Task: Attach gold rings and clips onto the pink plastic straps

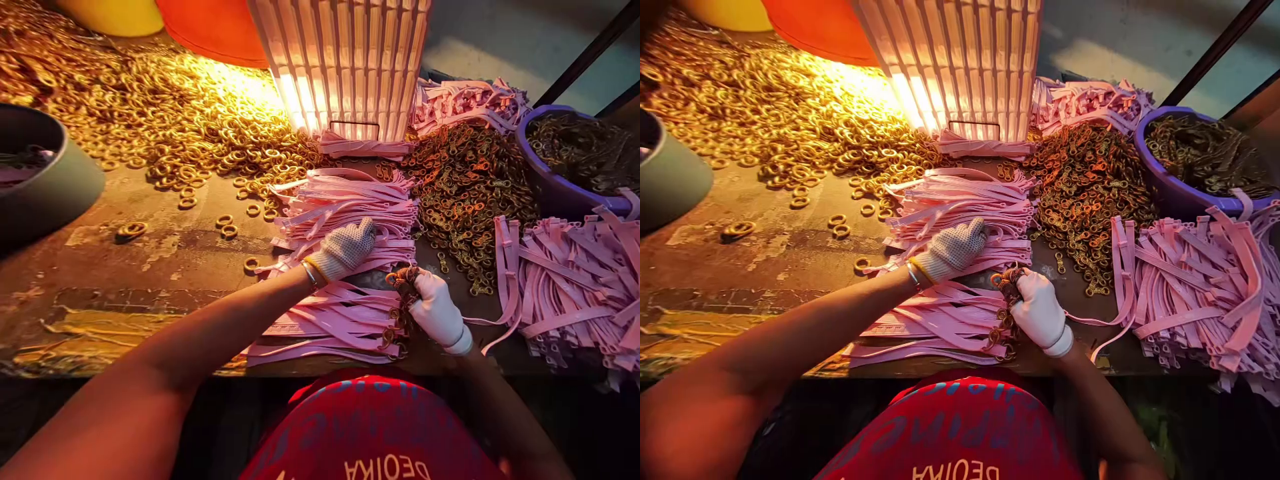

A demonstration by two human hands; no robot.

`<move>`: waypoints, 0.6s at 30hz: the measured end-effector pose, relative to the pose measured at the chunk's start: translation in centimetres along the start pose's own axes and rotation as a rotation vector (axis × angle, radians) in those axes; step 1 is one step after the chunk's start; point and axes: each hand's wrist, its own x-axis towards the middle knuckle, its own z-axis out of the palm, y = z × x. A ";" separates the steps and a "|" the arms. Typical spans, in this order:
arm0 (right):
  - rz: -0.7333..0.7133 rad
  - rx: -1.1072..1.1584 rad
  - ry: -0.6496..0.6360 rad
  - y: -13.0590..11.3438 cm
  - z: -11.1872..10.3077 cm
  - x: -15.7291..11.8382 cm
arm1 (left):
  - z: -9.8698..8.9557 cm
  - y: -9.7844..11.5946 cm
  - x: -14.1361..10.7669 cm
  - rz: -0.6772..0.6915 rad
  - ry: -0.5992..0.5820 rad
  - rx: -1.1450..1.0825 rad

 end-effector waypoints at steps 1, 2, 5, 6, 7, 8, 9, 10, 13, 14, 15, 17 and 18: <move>-0.007 0.016 -0.002 0.0 -0.1 -0.2 | 0.0 -0.2 0.3 0.021 -0.012 0.019; -0.013 0.030 -0.001 -0.1 -0.2 -0.3 | -0.2 -0.3 0.5 0.038 -0.019 0.045; -0.011 0.077 0.035 -0.7 -0.6 -0.7 | -1.8 -1.0 0.5 0.089 0.011 0.119; -0.007 0.103 0.061 -1.0 -0.7 -0.9 | -2.6 -1.2 0.2 0.110 0.035 0.138; -0.002 0.137 0.090 -1.3 -0.8 -1.0 | -3.2 -1.5 -0.3 0.126 0.058 0.155; 0.005 0.176 0.114 -1.5 -0.9 -1.1 | -3.9 -1.8 -0.8 0.130 0.083 0.165; 0.010 0.216 0.130 -1.8 -1.0 -1.2 | -4.3 -2.1 -1.5 0.118 0.116 0.162; 0.010 0.251 0.136 -2.0 -0.9 -1.3 | -4.7 -2.5 -2.1 0.099 0.156 0.150; -0.010 0.303 0.125 -2.2 -0.5 -0.9 | -4.9 -3.4 -4.1 0.042 0.274 0.028; -0.021 0.302 0.120 -2.2 -0.3 -0.7 | -4.8 -3.6 -4.7 0.019 0.304 -0.045; -0.033 0.291 0.113 -2.1 0.0 -0.3 | -4.8 -3.6 -5.3 -0.013 0.322 -0.135; -0.067 0.235 0.086 -1.7 0.6 0.8 | -4.8 -3.4 -6.7 -0.124 0.310 -0.387; -0.101 0.191 0.065 -1.5 1.0 1.6 | -4.9 -3.1 -7.4 -0.199 0.267 -0.552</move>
